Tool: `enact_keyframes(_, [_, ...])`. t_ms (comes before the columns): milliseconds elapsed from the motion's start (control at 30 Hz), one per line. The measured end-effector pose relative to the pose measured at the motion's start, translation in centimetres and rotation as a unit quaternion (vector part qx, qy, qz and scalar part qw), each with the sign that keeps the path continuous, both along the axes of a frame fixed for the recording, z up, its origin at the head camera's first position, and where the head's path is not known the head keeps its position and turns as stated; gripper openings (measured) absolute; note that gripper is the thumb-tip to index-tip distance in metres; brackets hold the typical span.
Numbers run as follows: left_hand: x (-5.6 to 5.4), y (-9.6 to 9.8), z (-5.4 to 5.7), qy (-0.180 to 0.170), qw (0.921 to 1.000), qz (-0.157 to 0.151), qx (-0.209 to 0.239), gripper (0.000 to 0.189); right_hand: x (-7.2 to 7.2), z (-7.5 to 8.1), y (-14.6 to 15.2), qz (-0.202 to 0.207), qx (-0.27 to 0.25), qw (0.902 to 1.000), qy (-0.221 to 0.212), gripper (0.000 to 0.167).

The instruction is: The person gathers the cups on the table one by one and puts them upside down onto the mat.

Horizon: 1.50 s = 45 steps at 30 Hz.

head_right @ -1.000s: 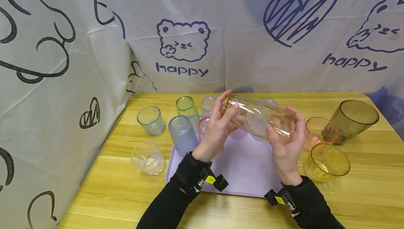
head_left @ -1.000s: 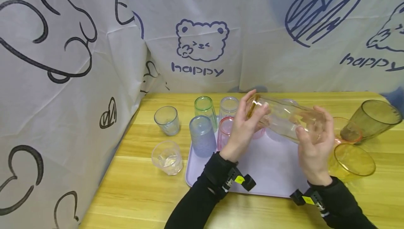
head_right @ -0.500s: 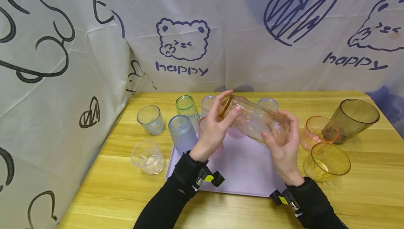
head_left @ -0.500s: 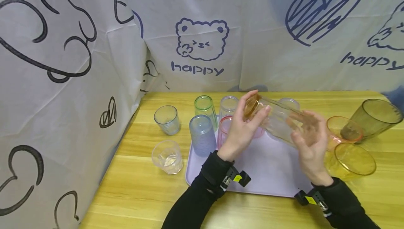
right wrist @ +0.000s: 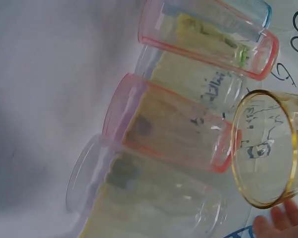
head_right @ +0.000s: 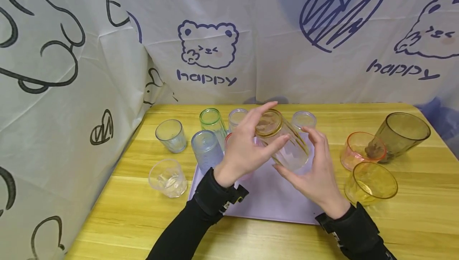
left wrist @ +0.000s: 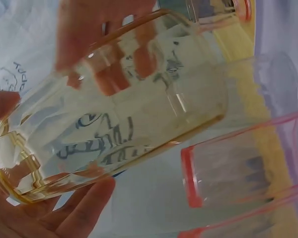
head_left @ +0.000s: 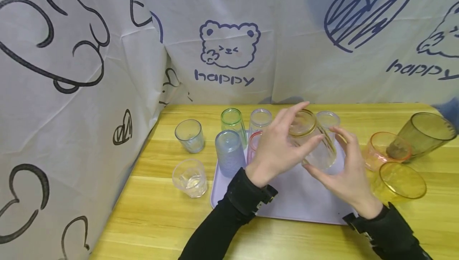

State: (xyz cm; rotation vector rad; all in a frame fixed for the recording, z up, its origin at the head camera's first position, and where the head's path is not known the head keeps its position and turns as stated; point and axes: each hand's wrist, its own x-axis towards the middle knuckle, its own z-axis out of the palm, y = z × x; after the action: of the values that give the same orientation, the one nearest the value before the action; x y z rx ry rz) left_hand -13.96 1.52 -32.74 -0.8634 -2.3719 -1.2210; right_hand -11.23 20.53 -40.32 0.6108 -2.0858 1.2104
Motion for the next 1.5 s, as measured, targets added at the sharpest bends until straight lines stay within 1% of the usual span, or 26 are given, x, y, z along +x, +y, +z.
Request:
enact_keyframes(67, [0.1,0.1,0.2,0.011,0.9996,0.003,-0.026,0.07,0.1,0.0,-0.5,-0.01,0.007,0.9995,-0.03,0.097])
enact_keyframes(233, [0.2,0.5,0.3,0.028,0.9967,0.016,-0.074,0.073,0.1,0.2,-1.4,-0.012,0.01,0.993,-0.117,0.107])
enact_keyframes(300, [0.2,0.6,0.3,0.038,0.9947,0.026,-0.092,0.074,0.1,0.2,-1.8,-0.018,0.019,0.9907,-0.134,0.105])
enact_keyframes(333, [0.2,0.7,0.2,0.044,0.9931,0.033,-0.104,0.075,0.0,0.2,-1.9,-0.019,0.023,0.9899,-0.138,0.103])
enact_keyframes(433, [0.2,1.0,0.1,0.055,0.9901,0.04,-0.122,0.076,-0.3,0.1,-2.3,-0.018,0.027,0.9884,-0.148,0.098])
enact_keyframes(533, [0.2,1.1,-0.1,0.057,0.9887,0.042,-0.132,0.077,-0.5,-0.1,-2.5,-0.011,0.015,0.9879,-0.154,0.093])
enact_keyframes(767, [0.0,1.0,-0.4,0.044,0.9919,0.025,-0.117,0.08,-0.5,-0.6,-2.9,-0.014,-0.015,0.9909,-0.133,0.092])
enact_keyframes(867, [0.0,0.5,-0.4,0.022,0.9943,0.012,-0.104,0.081,-0.6,-0.9,-3.0,-0.009,-0.027,0.9917,-0.126,0.095])
enact_keyframes(933, [0.0,-0.1,-0.4,0.009,0.9954,0.008,-0.095,0.077,-0.7,-1.1,-3.2,-0.012,-0.032,0.9917,-0.124,0.096])
enact_keyframes(1000, [0.1,-0.8,-0.5,0.004,0.9958,0.015,-0.09,0.069,-0.7,-1.3,-3.4,-0.016,-0.039,0.9902,-0.133,0.097])
enact_keyframes(1067, [0.1,-1.6,-0.7,0.013,0.9951,0.034,-0.092,0.062,-0.8,-1.6,-3.6,-0.019,-0.049,0.9868,-0.153,0.097])
enact_keyframes(1100, [0.0,-2.1,-0.9,0.024,0.9942,0.046,-0.094,0.059,-0.8,-1.7,-3.7,-0.019,-0.055,0.9845,-0.165,0.098])
enact_keyframes(1200, [0.1,-3.4,-1.6,0.06,0.9883,0.086,-0.111,0.054,-1.0,-2.1,-3.9,-0.017,-0.077,0.9764,-0.201,0.097])
enact_keyframes(1267, [0.2,-4.2,-2.1,0.085,0.981,0.113,-0.133,0.054,-1.1,-2.3,-4.0,-0.018,-0.086,0.9725,-0.216,0.096])
enact_keyframes(1333, [0.3,-5.0,-2.6,0.107,0.9731,0.134,-0.154,0.052,-1.2,-2.5,-4.1,-0.018,-0.095,0.969,-0.228,0.094])
enact_keyframes(1433, [0.6,-5.9,-3.3,0.128,0.9618,0.157,-0.184,0.051,-1.3,-2.7,-4.3,-0.019,-0.095,0.9645,-0.246,0.093])
enact_keyframes(1500, [0.7,-6.5,-3.7,0.135,0.9547,0.17,-0.204,0.051,-1.3,-2.9,-4.4,-0.017,-0.092,0.9617,-0.258,0.094])
